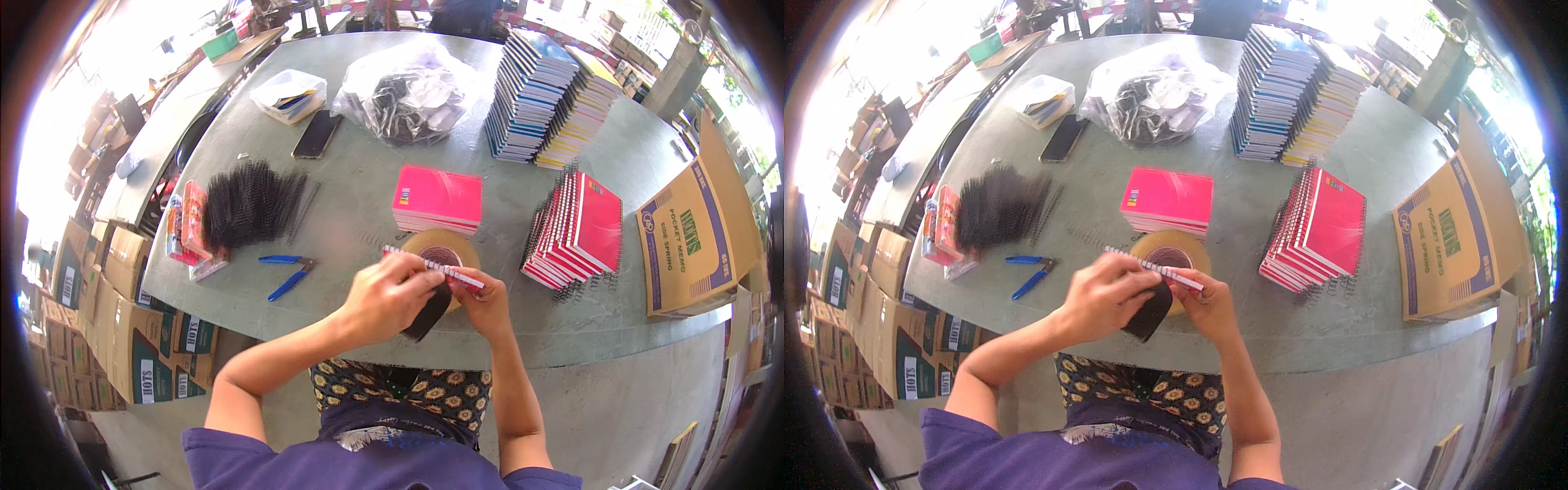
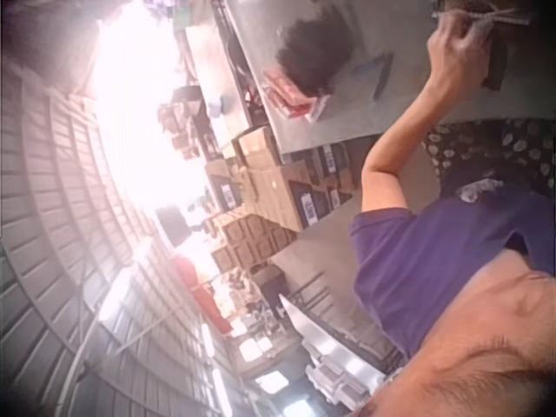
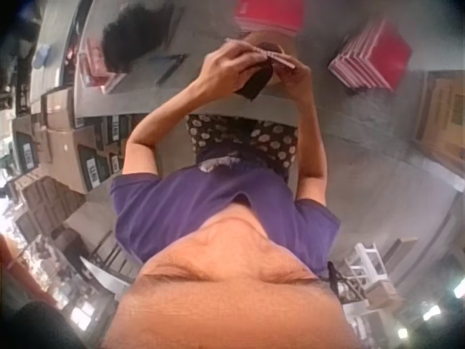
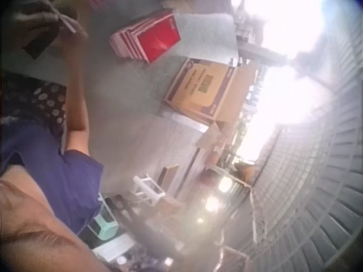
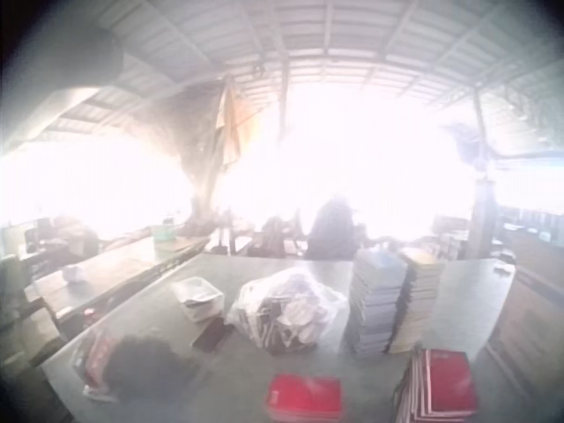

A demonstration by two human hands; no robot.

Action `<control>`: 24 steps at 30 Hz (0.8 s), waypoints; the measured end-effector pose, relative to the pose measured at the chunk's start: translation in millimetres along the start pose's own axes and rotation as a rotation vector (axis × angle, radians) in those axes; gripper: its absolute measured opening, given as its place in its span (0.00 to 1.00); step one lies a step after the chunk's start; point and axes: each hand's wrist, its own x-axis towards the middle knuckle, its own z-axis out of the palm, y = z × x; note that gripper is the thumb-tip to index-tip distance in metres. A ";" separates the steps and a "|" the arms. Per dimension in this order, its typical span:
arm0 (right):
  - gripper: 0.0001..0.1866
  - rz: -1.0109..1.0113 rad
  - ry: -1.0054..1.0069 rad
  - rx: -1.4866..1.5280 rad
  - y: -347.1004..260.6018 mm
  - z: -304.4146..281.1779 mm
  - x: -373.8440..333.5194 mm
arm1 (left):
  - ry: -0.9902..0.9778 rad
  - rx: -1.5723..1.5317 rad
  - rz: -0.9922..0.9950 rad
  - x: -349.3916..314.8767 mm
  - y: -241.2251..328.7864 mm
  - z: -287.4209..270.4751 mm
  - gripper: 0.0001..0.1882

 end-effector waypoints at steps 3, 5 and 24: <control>0.13 0.008 -0.025 -0.018 0.0 -3.0 -5.5 | 0.416 0.063 -0.104 25.3 10.8 -20.9 0.17; 0.13 -0.004 -0.041 -0.019 1.2 -1.7 -4.8 | 0.078 0.028 0.000 10.2 5.1 -0.2 0.17; 0.19 -0.104 -0.062 0.111 -6.5 -5.0 4.1 | -0.127 -0.003 -0.437 -55.2 -42.6 -24.8 0.15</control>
